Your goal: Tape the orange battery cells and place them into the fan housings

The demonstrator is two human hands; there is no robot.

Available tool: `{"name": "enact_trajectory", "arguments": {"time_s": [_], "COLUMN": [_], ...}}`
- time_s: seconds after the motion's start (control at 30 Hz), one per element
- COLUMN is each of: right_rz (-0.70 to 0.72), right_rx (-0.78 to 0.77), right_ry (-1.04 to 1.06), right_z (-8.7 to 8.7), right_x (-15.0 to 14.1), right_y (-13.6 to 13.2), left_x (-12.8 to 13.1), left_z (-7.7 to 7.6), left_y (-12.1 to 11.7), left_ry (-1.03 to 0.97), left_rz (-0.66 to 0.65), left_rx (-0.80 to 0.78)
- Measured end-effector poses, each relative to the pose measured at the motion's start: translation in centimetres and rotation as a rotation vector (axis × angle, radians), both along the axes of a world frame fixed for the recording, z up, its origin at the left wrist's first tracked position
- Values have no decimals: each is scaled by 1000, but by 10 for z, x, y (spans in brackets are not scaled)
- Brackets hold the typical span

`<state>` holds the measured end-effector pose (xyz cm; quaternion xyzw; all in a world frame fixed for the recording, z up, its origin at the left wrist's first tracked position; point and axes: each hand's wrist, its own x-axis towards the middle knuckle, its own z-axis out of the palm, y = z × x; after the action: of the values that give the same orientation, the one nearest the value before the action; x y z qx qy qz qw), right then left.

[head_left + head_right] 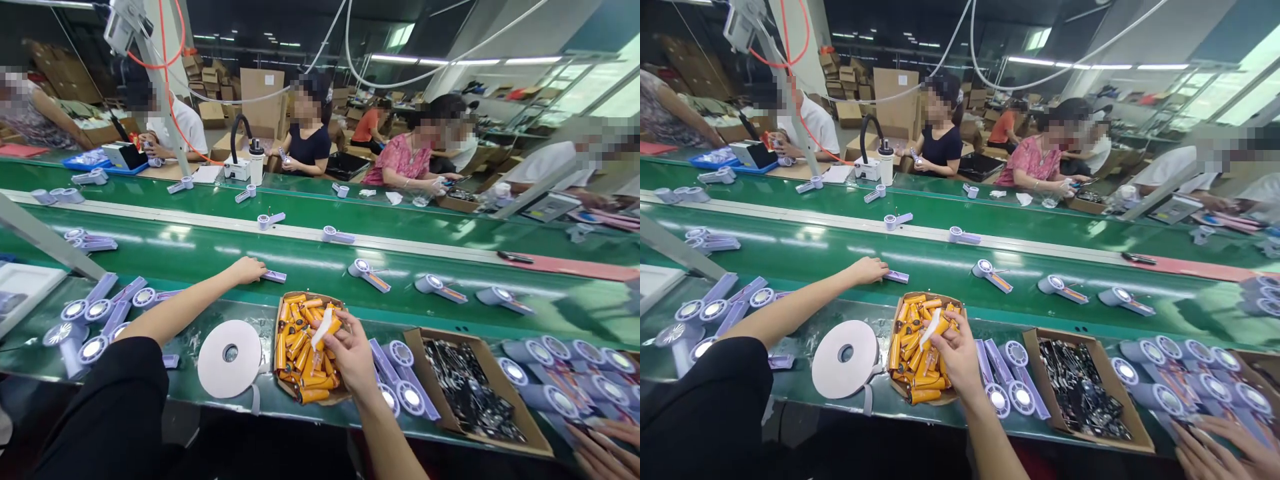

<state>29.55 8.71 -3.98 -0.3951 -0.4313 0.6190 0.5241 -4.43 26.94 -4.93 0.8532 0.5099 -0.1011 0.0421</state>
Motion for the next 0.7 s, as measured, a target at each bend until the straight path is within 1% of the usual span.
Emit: {"name": "enact_trajectory", "arguments": {"time_s": [0.07, 0.13, 0.2, 0.27, 0.3, 0.33, 0.43, 0.47, 0.53, 0.6, 0.7], "right_rz": [66, 108, 116, 125, 143, 180, 347, 393, 448, 464, 476], "right_rx": [46, 115, 192, 260, 290, 323, 445, 475, 505, 513, 527], "right_ry": [-28, -64, -112, -210, -301, -435, -924, -1035, -1158, -1246, -1402], "right_z": [1, 5, 8, 9, 9, 7, 1, -2, -6, -10, -12], "right_x": [-7, -14, -25, -41, -51, -62, -94, -102, -112, -115, -112], "right_y": [11, 30, 60, 96, 115, 133, 173, 181, 191, 193, 191], "left_x": [4, 6, 4, -2, -6, -9, -15, -15, -13, -10, -4], "left_z": [-5, -9, -11, -12, -12, -13, -16, -18, -22, -25, -26], "left_y": [6, 14, 23, 32, 35, 38, 38, 37, 35, 34, 33], "left_ry": [-15, -44, -95, -170, -214, -258, -363, -385, -413, -432, -457], "left_rz": [-10, 6, 29, 54, 69, 87, 148, 166, 192, 203, 205], "left_rx": [-4, -25, -68, -114, -128, -135, -125, -119, -112, -112, -114]}}
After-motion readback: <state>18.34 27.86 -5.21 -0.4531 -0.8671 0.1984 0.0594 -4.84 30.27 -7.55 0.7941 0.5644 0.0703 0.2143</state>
